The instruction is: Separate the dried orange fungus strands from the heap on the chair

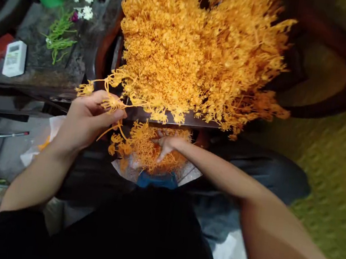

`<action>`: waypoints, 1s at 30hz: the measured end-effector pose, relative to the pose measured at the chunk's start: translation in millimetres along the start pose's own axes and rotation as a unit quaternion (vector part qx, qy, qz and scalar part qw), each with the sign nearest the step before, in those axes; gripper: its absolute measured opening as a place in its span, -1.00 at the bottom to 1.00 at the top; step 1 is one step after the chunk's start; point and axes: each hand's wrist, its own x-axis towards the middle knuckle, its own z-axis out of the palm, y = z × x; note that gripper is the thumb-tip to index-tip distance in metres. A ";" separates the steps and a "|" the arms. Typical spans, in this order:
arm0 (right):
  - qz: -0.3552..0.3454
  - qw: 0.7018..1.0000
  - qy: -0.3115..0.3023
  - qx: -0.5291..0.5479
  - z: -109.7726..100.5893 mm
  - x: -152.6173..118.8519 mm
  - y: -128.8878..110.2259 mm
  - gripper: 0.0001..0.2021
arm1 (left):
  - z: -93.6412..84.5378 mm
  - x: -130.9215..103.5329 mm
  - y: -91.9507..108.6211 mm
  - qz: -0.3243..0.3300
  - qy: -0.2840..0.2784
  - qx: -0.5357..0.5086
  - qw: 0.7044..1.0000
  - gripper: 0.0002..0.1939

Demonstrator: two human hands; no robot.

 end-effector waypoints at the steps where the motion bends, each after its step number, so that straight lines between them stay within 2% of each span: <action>1: -0.019 0.998 -0.065 0.008 -22.3 -21.6 -1.3 0.00 | 4.1 1.0 1.4 -0.002 -0.004 -0.015 1.000 -0.68; 2: -0.054 0.994 -0.089 0.030 -46.4 -43.8 -4.0 0.06 | 8.1 2.8 3.1 -0.007 -0.006 -0.032 0.999 -0.67; 3: -0.084 0.992 -0.068 0.060 -70.9 -65.1 -8.3 0.06 | 12.2 5.3 5.0 -0.013 -0.006 -0.048 0.999 -0.67; 5: -0.126 0.977 0.015 0.170 -115.0 -100.4 -21.2 -0.01 | 20.2 12.9 8.4 -0.016 -0.005 -0.072 0.997 -0.65; 7: -0.182 0.931 0.086 0.305 -147.2 -119.9 -37.4 -0.07 | 27.5 23.1 10.5 -0.001 -0.003 -0.074 0.997 -0.64; 9: -0.230 0.867 0.175 0.405 -167.5 -122.9 -54.4 -0.21 | 33.6 34.3 11.0 0.020 0.008 -0.053 0.998 -0.64; 11: -0.253 0.810 0.275 0.451 -180.0 -115.0 -69.8 -0.44 | 38.9 44.8 10.4 0.036 0.013 -0.019 0.999 -0.64; 13: -0.249 0.779 0.356 0.452 -188.2 -103.2 -81.4 -0.64 | 44.5 53.7 9.8 0.050 -0.003 0.006 0.999 -0.65; 16: -0.237 0.770 0.412 0.425 -195.4 -87.6 -88.5 -0.69 | 53.6 63.2 9.6 0.050 -0.056 -0.059 0.995 -0.66; 20: -0.222 0.765 0.422 0.433 -200.6 -74.2 -80.3 -0.71 | 59.7 68.8 9.9 -0.002 -0.105 -0.200 0.974 -0.66; 25: -0.218 0.773 0.422 0.421 -203.7 -71.0 -61.8 -0.75 | 55.8 70.6 6.4 -0.076 -0.196 -0.162 0.964 -0.54; 28: -0.212 0.802 0.404 0.386 -197.3 -72.3 -57.1 -0.63 | 60.2 74.4 3.1 -0.088 -0.147 -0.110 0.979 -0.48; 30: -0.190 0.823 0.387 0.370 -190.0 -70.1 -57.0 -0.53 | 66.5 78.1 1.4 -0.108 -0.108 -0.100 0.983 -0.54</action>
